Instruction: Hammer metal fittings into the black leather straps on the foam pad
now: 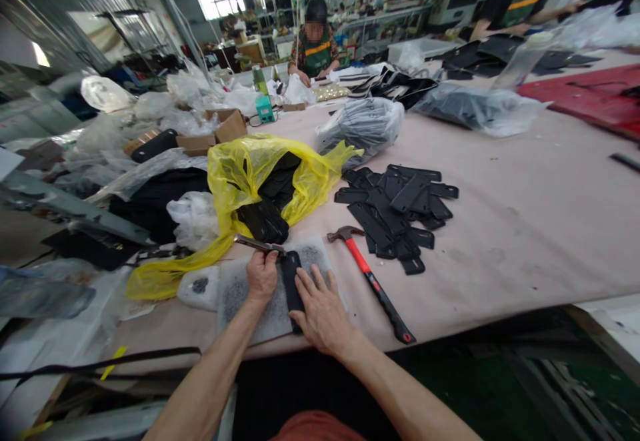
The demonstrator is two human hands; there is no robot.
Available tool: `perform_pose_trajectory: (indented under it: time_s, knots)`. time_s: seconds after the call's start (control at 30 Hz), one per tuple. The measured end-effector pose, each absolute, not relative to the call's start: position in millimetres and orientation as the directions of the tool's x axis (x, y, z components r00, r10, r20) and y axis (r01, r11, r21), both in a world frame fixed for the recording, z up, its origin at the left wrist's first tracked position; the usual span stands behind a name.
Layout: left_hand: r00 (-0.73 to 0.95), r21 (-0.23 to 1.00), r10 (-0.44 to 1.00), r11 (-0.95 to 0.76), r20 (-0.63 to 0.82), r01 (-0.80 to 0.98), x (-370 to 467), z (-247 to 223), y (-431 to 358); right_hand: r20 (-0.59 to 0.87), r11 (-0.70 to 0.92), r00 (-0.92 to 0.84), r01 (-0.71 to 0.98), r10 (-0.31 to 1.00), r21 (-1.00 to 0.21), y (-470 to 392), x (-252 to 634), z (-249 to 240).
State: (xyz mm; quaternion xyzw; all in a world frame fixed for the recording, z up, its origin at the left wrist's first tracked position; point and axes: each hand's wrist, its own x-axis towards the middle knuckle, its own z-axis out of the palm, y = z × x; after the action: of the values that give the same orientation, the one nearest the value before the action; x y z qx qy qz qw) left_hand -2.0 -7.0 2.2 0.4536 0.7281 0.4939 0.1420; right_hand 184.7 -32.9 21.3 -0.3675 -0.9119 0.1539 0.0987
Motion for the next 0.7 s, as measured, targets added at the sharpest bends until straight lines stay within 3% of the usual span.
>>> perform_pose_trajectory:
  time_s: [0.3,0.7]
  knots:
    - [-0.442,0.860,0.867,0.032,0.230,0.509,-1,7,-26,0.046,0.723,-0.775,0.565,0.631,-0.397,-40,202,29]
    - [-0.400,0.870,0.896,0.032,0.193,0.491,-1,10,-28,0.119,0.666,-0.672,0.666,0.731,-0.335,16,155,22]
